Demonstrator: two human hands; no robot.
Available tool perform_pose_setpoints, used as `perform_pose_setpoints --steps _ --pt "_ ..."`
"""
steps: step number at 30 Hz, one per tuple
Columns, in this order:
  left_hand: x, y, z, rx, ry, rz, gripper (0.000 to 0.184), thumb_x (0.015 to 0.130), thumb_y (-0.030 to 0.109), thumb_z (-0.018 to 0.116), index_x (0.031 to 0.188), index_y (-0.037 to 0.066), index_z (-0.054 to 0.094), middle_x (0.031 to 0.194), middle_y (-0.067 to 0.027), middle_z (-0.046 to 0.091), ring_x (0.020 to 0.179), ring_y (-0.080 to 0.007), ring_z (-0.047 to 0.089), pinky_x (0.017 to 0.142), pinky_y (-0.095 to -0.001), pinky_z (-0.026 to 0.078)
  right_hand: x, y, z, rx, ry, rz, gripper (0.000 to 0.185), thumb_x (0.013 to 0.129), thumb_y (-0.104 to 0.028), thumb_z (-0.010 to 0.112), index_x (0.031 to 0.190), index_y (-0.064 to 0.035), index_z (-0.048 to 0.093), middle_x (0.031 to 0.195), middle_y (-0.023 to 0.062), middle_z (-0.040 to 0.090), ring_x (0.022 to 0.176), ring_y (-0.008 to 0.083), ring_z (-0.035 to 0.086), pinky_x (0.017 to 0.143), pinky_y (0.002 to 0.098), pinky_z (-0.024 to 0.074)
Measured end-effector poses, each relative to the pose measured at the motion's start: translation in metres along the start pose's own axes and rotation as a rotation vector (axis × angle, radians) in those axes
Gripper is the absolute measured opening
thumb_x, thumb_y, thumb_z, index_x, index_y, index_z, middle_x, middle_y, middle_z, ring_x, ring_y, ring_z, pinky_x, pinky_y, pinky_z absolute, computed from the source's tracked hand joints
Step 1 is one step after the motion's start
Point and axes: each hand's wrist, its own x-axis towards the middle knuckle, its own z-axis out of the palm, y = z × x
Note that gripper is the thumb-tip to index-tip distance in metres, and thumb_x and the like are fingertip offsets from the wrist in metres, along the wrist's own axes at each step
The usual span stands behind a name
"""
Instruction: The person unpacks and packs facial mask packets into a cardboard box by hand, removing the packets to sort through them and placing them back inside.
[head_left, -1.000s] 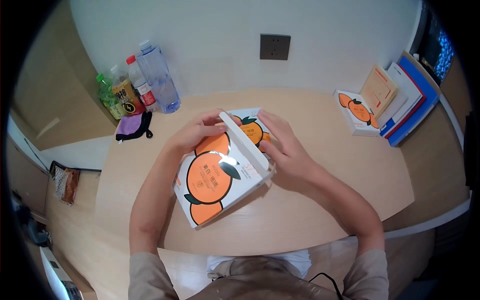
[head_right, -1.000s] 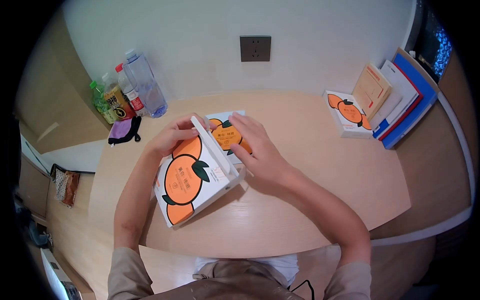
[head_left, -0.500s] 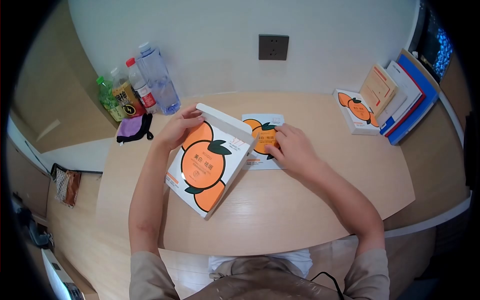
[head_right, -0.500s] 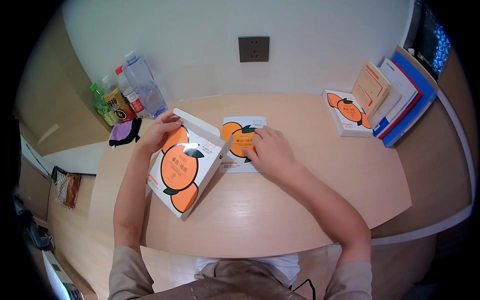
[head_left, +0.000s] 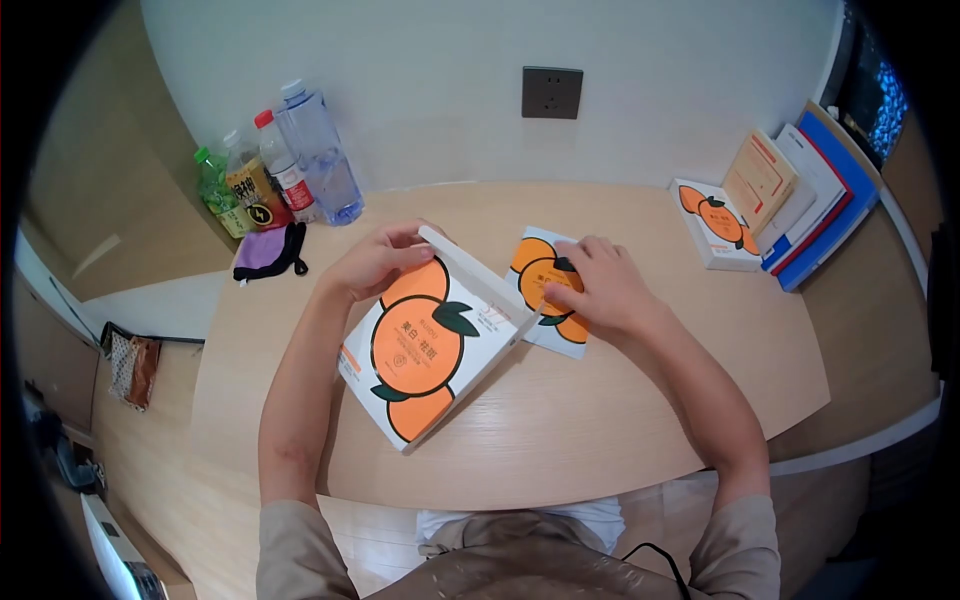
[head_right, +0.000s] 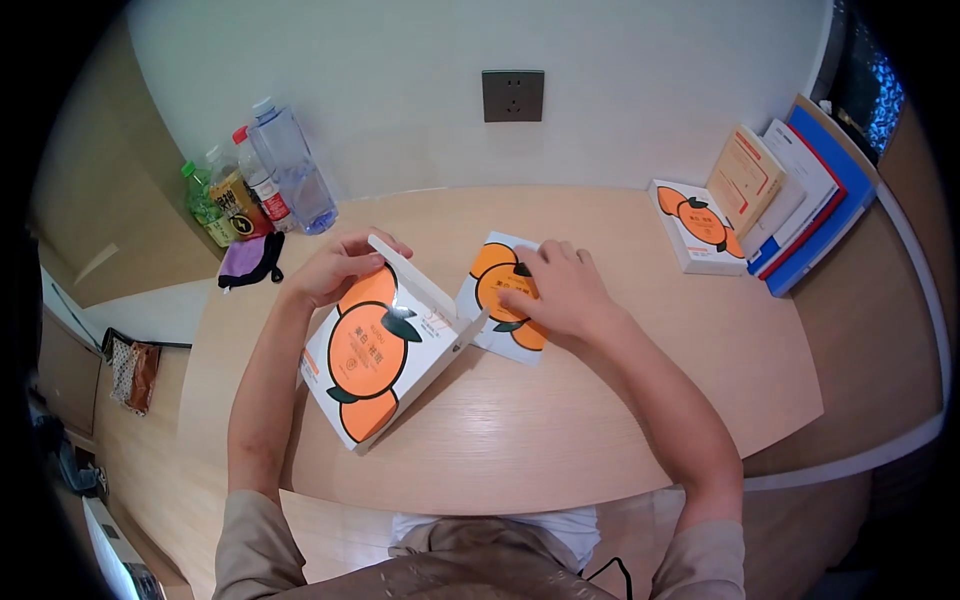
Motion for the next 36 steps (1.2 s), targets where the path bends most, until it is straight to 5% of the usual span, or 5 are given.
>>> perform_pose_setpoints --steps 10,15,22,28,36 --pt "0.005 -0.010 0.012 0.120 -0.121 -0.139 0.020 0.092 0.006 0.058 0.111 0.004 0.060 0.103 -0.0059 0.064 0.093 -0.0127 0.063 0.079 -0.0259 0.054 0.008 0.017 -0.004 -0.047 0.030 0.180 0.081 0.071 -0.042 0.077 0.131 0.0014 0.046 0.123 0.0244 0.053 0.117 0.0350 0.051 0.095 0.0403 0.0445" --pt "0.004 -0.008 0.014 0.105 -0.146 -0.147 0.023 0.091 0.009 0.060 0.114 0.004 0.059 0.105 -0.0054 0.063 0.095 -0.0112 0.062 0.080 -0.0247 0.053 0.025 0.064 0.010 0.522 0.057 0.285 0.041 0.077 -0.018 0.075 0.107 0.0014 0.057 0.086 0.0126 0.064 0.081 0.0216 0.066 0.072 0.0302 0.0516" --pt "0.002 -0.004 0.018 0.181 -0.110 -0.154 0.024 0.090 0.010 0.063 0.113 0.005 0.059 0.106 -0.0020 0.060 0.097 -0.0094 0.059 0.083 -0.0250 0.051 -0.004 0.071 0.020 1.249 -0.006 0.322 0.020 0.087 -0.005 0.061 0.106 0.0015 0.058 0.096 0.0105 0.065 0.088 0.0164 0.066 0.075 0.0311 0.0548" --pt "0.005 -0.005 0.022 0.127 -0.192 -0.127 0.020 0.090 0.009 0.063 0.109 0.005 0.059 0.107 -0.0023 0.058 0.095 -0.0097 0.060 0.083 -0.0251 0.051 -0.049 0.054 0.007 1.661 0.506 0.186 0.033 0.095 -0.004 0.049 0.127 0.0031 0.048 0.107 0.0115 0.064 0.091 0.0162 0.067 0.077 0.0309 0.0562" --pt "0.004 -0.003 0.025 0.121 -0.181 -0.118 0.021 0.090 0.008 0.061 0.111 0.004 0.060 0.107 -0.0037 0.061 0.094 -0.0100 0.060 0.081 -0.0243 0.052 -0.047 0.035 0.024 1.618 0.474 0.103 0.033 0.095 -0.004 0.048 0.128 0.0001 0.048 0.110 0.0108 0.064 0.093 0.0144 0.066 0.078 0.0282 0.0554"
